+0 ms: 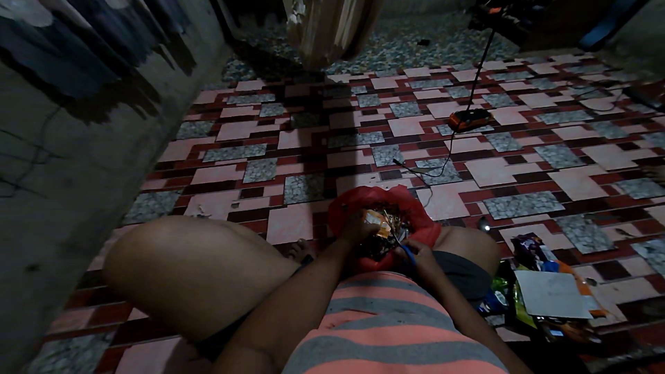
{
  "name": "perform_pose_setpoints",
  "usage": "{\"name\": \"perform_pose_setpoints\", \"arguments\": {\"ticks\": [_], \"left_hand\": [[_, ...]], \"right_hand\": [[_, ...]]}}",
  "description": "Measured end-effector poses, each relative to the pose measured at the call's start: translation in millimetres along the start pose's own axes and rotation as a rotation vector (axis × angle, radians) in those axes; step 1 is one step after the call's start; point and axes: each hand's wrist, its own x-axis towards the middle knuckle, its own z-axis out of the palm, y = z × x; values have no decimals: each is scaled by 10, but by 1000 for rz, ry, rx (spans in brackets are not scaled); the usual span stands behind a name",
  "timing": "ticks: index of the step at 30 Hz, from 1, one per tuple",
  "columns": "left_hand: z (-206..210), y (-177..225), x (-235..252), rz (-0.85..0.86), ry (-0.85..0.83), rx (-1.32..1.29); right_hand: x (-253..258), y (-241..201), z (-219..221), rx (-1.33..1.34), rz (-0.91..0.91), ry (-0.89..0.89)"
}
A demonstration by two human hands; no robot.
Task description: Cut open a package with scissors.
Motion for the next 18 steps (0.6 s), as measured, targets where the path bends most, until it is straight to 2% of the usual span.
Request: {"name": "perform_pose_setpoints", "arguments": {"ticks": [5,11,18], "left_hand": [[9,7,-7,-11,10,-12],[19,1,-5,-30,19,-45],[33,28,-2,-31,14,-58]], "right_hand": [[1,24,20,-11,-30,30],[-22,-87,16,-21,75,-19],[-17,-40,-16,-15,41,-25]]}}
